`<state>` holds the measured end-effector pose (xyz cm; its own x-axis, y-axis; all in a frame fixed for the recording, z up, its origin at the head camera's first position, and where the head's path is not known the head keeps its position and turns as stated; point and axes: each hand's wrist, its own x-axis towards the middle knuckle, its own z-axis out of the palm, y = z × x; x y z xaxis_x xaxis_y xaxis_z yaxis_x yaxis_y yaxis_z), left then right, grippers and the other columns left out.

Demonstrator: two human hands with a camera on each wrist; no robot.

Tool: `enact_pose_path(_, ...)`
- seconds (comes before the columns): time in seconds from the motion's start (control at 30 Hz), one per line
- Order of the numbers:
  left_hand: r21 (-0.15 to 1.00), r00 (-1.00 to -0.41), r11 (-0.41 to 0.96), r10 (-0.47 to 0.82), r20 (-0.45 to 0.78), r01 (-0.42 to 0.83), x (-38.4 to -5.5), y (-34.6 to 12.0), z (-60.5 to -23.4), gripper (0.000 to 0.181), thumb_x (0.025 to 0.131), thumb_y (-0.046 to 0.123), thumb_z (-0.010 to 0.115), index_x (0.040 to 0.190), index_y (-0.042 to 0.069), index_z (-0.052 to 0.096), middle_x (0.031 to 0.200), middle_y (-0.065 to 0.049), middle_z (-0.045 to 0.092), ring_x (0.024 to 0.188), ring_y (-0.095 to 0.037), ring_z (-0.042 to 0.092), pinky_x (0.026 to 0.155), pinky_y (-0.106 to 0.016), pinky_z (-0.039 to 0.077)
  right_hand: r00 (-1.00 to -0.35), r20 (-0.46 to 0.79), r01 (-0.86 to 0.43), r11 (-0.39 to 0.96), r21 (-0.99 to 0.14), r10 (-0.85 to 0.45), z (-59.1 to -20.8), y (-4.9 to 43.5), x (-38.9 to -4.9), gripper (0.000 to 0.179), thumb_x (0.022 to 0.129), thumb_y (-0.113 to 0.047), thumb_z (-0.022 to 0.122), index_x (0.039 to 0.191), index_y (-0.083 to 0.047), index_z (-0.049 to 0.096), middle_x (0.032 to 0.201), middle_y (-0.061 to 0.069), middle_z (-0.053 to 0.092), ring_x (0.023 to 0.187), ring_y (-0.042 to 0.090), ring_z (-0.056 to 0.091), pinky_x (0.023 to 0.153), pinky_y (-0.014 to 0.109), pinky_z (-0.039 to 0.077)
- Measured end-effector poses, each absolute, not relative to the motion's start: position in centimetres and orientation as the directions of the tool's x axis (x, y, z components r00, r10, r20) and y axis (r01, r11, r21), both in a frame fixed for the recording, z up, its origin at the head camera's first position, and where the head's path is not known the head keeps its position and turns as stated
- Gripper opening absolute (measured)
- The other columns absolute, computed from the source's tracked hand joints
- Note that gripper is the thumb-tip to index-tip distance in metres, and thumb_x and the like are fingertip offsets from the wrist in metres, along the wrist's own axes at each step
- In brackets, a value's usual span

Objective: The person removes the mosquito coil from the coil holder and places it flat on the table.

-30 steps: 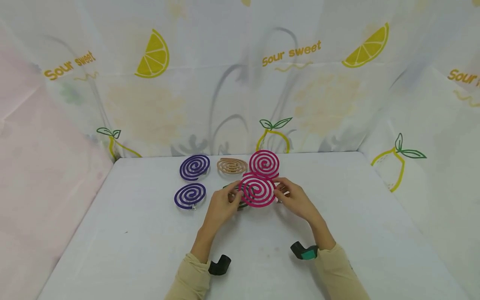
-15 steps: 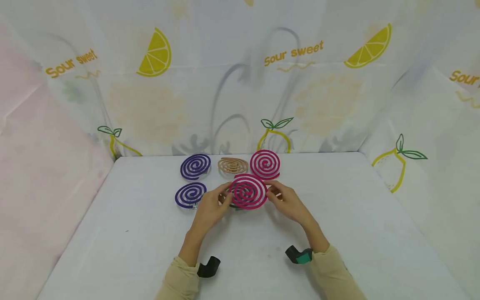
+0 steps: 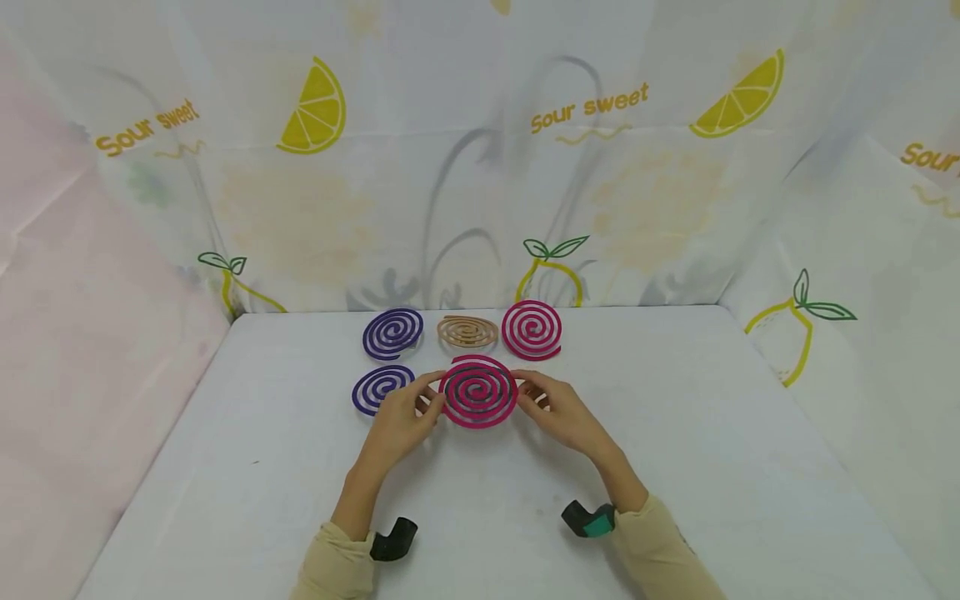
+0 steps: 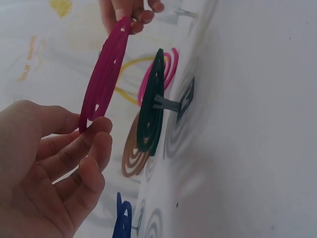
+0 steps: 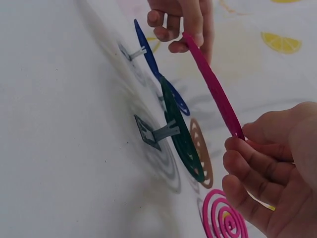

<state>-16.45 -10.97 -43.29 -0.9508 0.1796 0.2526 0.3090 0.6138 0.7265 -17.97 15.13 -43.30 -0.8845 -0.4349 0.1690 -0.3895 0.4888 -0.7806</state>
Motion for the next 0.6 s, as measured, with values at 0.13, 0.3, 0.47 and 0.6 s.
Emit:
enact_pose_path(0.13,0.727,-0.954,0.619,0.201,0.221,0.298,-16.4,-11.8,-43.1,0.035,0.090,0.014,0.062,0.125,0.014,0.060,0.080,0.002,0.068,0.062,-0.005,0.058,0.052,-0.020,0.044,-0.874,0.178,-0.413,0.498,-0.763,-0.451,-43.4,14.6,-17.8,0.039,0.092,-0.011,0.059,0.130,-0.008,0.054,0.097,0.005,0.066,0.089,0.015,0.060,0.075,0.023,0.052)
enact_pose_path(0.3,0.714,-0.957,0.638,0.223,0.188,0.288,-16.2,-12.9,-42.7,0.035,0.090,0.016,0.061,0.125,0.015,0.060,0.082,0.003,0.067,0.068,-0.007,0.059,0.056,-0.021,0.046,-0.862,0.180,-0.431,0.498,-0.752,-0.474,-43.4,14.0,-17.5,0.040,0.092,-0.010,0.059,0.131,-0.004,0.053,0.099,0.005,0.067,0.090,0.016,0.061,0.074,0.022,0.052)
enact_pose_path(0.47,0.705,-0.958,0.652,0.242,0.157,0.280,-16.0,-13.8,-42.5,0.036,0.090,0.017,0.061,0.126,0.015,0.058,0.083,0.003,0.067,0.072,-0.008,0.059,0.059,-0.021,0.047,-0.856,0.171,-0.433,0.495,-0.753,-0.489,-43.4,13.3,-17.4,0.041,0.092,-0.011,0.059,0.131,-0.003,0.053,0.096,0.007,0.067,0.089,0.015,0.060,0.074,0.023,0.052)
enact_pose_path(0.6,0.694,-0.950,0.654,0.267,0.161,0.301,-16.0,-14.5,-42.6,0.037,0.090,0.015,0.062,0.127,0.014,0.057,0.083,0.002,0.068,0.072,-0.008,0.059,0.059,-0.020,0.048,-0.848,0.165,-0.437,0.488,-0.756,-0.503,-43.6,12.8,-17.3,0.041,0.092,-0.011,0.058,0.132,-0.004,0.052,0.096,0.008,0.066,0.089,0.015,0.060,0.074,0.023,0.052)
